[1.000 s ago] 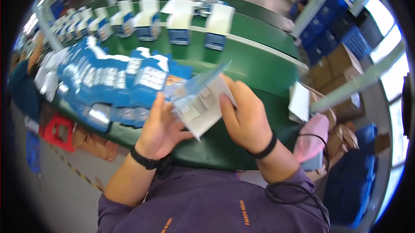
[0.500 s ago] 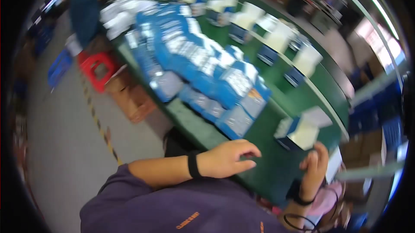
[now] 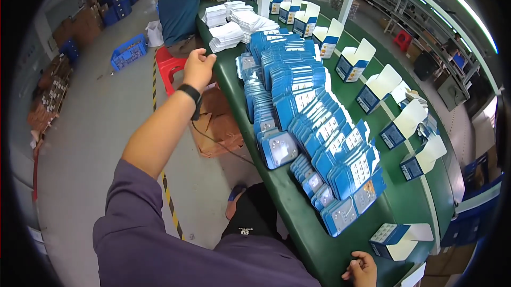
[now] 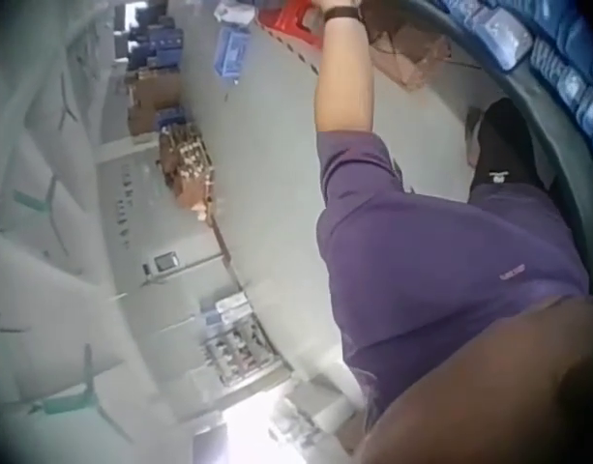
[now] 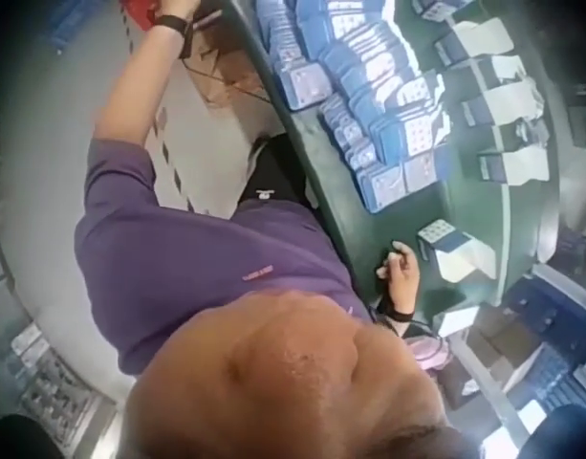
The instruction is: The person folds a blue cardboard box by hand, inserts a white paper instruction sheet, and places the completed box onto the conveyor belt. This process is repeated for multiple boxes and instruction sheets throughout the video.
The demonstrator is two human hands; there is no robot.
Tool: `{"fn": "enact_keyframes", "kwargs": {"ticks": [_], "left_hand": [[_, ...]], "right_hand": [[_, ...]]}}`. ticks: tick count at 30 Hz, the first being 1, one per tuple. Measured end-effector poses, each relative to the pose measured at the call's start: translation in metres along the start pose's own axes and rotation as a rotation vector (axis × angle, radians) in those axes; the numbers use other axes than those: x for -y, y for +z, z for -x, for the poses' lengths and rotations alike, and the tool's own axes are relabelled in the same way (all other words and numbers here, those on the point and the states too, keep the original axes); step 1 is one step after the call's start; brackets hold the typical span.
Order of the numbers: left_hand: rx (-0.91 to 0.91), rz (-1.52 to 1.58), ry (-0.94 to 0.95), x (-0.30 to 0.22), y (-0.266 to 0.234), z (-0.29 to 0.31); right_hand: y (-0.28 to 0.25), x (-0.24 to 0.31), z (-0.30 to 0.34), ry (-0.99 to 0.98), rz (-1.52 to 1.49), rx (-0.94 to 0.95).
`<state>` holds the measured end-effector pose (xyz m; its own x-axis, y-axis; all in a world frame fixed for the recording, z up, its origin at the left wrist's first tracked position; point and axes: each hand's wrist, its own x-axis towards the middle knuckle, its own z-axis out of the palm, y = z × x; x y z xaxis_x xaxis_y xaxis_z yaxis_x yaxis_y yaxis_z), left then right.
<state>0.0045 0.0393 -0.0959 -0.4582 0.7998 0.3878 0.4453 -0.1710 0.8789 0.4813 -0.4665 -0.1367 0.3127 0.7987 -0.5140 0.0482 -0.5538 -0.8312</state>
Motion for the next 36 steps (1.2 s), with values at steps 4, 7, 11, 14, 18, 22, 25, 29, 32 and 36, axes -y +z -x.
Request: {"fn": "enact_keyframes", "kwargs": {"ticks": [4, 7, 11, 14, 18, 22, 25, 29, 32, 36], "left_hand": [[-0.084, -0.373, 0.017, 0.057, 0.032, -0.104], [-0.017, -0.454, 0.144, 0.030, 0.079, -0.141], [0.177, -0.681, 0.239, -0.019, 0.135, -0.170], [0.357, -0.810, 0.219, -0.040, 0.172, -0.186], [0.402, -0.915, 0.222, -0.041, 0.207, -0.209], [0.349, -0.842, 0.243, -0.030, 0.218, -0.217], [0.316, -0.877, 0.233, -0.040, 0.217, -0.205], [0.277, -0.924, 0.260, -0.041, 0.229, -0.194], [0.194, -0.945, 0.293, -0.037, 0.226, -0.189], [0.109, -0.931, 0.301, -0.033, 0.230, -0.193]], "right_hand": [[0.001, 0.013, -0.004, 0.100, -0.020, 0.021], [0.004, 0.022, -0.004, 0.179, -0.046, 0.000], [0.004, 0.030, -0.003, 0.296, -0.062, -0.036], [0.006, 0.036, -0.008, 0.354, -0.074, -0.056], [0.005, 0.041, -0.012, 0.413, -0.081, -0.057], [0.003, 0.041, -0.014, 0.450, -0.100, -0.047], [0.003, 0.042, -0.015, 0.478, -0.119, -0.046], [0.000, 0.040, -0.016, 0.500, -0.142, -0.052], [0.001, 0.039, -0.016, 0.477, -0.154, -0.038], [0.001, 0.043, -0.015, 0.480, -0.167, -0.039]]}}
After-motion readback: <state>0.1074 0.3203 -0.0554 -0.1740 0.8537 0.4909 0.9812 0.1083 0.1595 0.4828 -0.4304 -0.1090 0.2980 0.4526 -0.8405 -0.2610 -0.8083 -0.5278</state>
